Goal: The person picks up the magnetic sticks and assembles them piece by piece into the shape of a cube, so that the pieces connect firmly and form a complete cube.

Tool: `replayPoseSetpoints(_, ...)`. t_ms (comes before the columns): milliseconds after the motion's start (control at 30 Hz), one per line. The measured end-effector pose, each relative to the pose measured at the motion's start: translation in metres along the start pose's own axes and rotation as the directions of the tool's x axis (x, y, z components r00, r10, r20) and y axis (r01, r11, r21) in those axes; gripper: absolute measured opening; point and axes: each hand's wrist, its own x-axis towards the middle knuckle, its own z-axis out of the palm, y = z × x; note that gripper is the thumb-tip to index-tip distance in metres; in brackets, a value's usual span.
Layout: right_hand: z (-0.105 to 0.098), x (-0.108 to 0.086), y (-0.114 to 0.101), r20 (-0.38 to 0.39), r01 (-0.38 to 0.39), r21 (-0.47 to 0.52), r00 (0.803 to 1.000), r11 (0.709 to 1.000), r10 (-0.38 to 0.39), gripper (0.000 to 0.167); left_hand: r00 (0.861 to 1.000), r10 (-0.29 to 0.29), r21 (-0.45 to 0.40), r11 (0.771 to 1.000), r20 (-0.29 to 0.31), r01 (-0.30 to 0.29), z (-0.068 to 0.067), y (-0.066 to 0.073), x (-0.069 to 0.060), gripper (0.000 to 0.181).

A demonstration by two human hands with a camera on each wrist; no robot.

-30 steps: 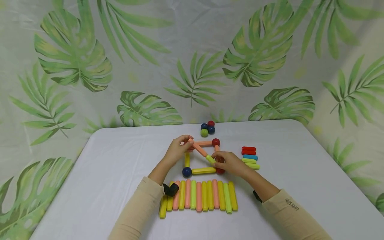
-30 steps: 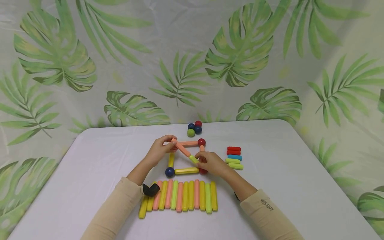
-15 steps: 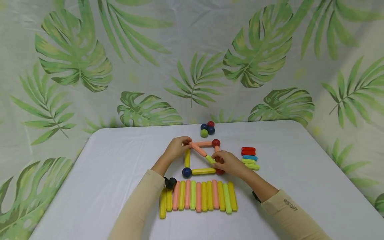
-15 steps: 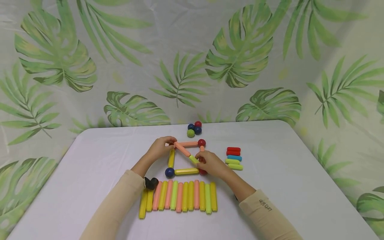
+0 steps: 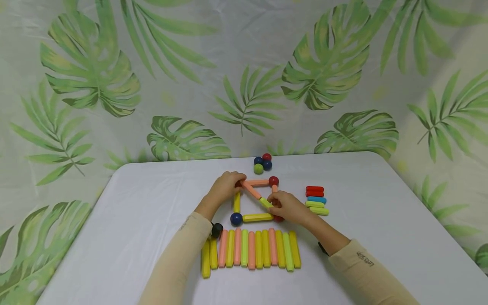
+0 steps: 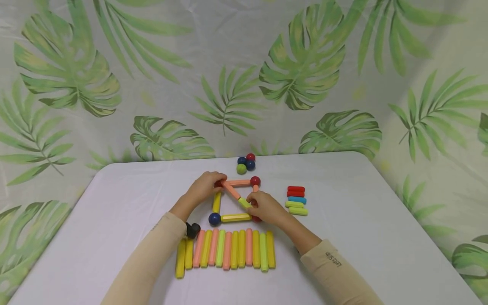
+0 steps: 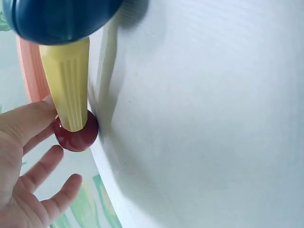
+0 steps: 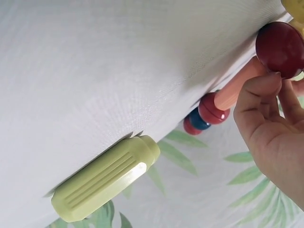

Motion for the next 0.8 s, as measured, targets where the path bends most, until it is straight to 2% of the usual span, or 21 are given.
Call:
replayPoseSetpoints(133,0.0009,0.0019,0.0005,0.002,0.000,-0.001,1.000,1.000,0.000,0.023,0.999,0.045,0.070,0.997,0.018,-0.046,-0.0009,0.0005,0.0005,0.030)
replayPoseSetpoints(233,0.0013,0.0027,0.0007,0.006,-0.004,-0.004,1.000,1.000,0.004,0.022,0.997,0.072,0.091,0.993,0.029,-0.075,-0.0005,0.0005,0.0010,0.025)
replayPoseSetpoints(467,-0.0006,0.0018,0.0012,0.012,0.013,-0.025,1.000,1.000,-0.013,0.021,0.989,0.144,0.046,0.988,0.017,-0.145,-0.0002,0.0009,0.0012,0.020)
replayPoseSetpoints(567,-0.0015,0.0008,0.0014,0.009,0.024,-0.030,1.000,0.999,-0.023,0.021,0.991,0.135,0.041,0.990,0.020,-0.136,0.0005,0.0021,0.0015,0.021)
replayPoseSetpoints(800,-0.0010,0.0015,0.0032,-0.004,0.066,-0.051,0.998,0.996,-0.067,0.019,0.998,0.044,0.009,0.999,0.047,-0.045,0.0040,0.0042,0.0001,0.017)
